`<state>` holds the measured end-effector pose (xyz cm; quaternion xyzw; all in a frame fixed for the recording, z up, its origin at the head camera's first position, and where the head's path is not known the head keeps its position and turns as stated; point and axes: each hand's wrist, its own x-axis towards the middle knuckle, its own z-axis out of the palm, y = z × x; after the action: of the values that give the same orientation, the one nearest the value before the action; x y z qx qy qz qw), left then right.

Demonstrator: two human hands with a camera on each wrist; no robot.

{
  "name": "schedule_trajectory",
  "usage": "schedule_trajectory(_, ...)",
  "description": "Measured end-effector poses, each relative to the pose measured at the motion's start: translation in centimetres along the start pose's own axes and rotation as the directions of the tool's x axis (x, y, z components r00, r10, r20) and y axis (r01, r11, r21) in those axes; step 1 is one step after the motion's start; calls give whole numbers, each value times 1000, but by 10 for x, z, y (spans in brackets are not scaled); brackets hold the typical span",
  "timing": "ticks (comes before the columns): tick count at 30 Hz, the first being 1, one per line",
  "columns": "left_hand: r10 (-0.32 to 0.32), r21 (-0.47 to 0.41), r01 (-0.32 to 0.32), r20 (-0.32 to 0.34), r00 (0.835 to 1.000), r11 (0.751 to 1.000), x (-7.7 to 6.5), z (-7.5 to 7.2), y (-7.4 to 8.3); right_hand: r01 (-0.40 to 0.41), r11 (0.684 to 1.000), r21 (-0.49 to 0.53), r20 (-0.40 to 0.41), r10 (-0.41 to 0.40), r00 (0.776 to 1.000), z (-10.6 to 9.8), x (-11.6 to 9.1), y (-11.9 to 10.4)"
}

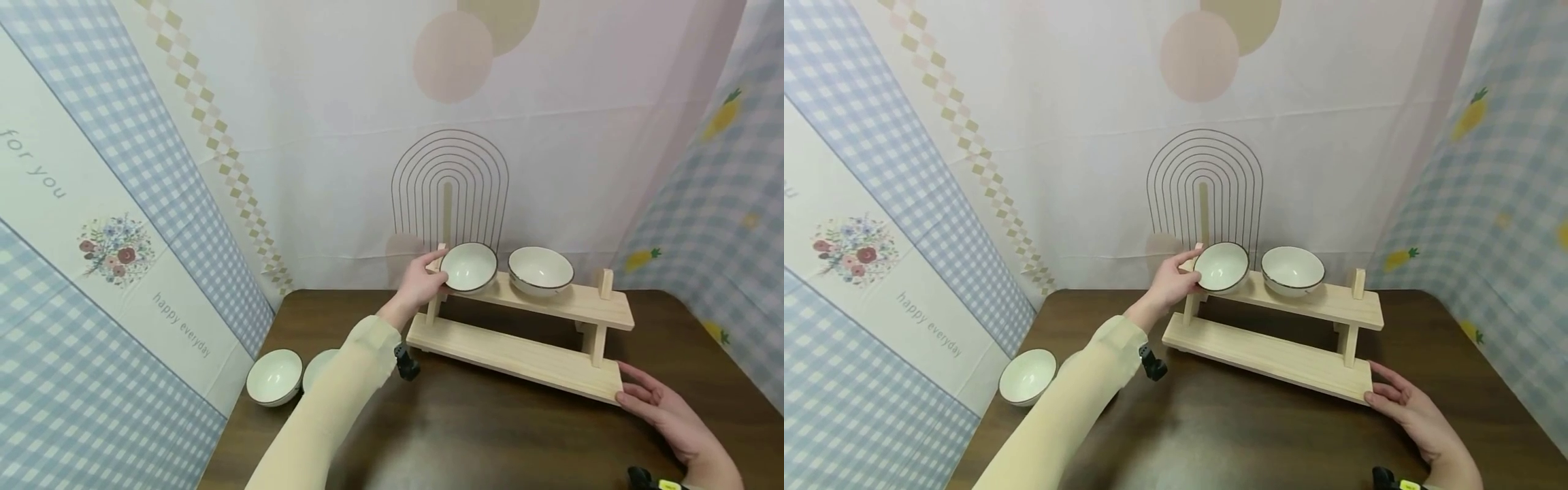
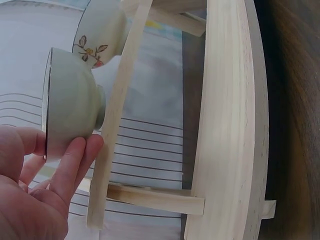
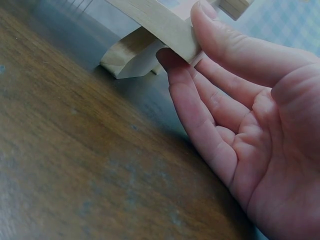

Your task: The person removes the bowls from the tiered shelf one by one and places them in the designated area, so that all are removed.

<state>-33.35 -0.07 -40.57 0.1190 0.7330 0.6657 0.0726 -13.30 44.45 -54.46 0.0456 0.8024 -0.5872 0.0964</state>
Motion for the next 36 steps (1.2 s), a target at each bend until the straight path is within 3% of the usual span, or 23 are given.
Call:
schedule_trajectory(6,-3,-39,5,37,999,999,-5,-7,-3,-5,1000,-21,2,5,1000,1,-2,-2)
schedule_trajectory(13,-39,-101,50,112,993,994,-18,-19,-15,-13,1000,-21,5,13,1000,-5,7,-4)
schedule_trajectory(17,-52,-118,67,123,991,991,-25,-29,-23,0,1000,-32,7,0,1000,-9,11,-3)
schedule_trajectory(20,-51,-61,58,114,992,996,-33,-41,-29,13,999,-45,17,-12,1000,-11,15,-2)
schedule_trajectory(24,-48,104,36,109,993,994,-48,-65,-40,12,998,-64,24,-11,1000,-13,24,-4)
schedule_trajectory(29,-44,280,-1,156,987,960,-71,-94,-56,-9,998,-57,36,11,999,-17,31,-5)
schedule_trajectory(36,-53,391,-36,215,975,920,-87,-114,-56,8,1000,-19,52,-7,999,-25,37,-3)
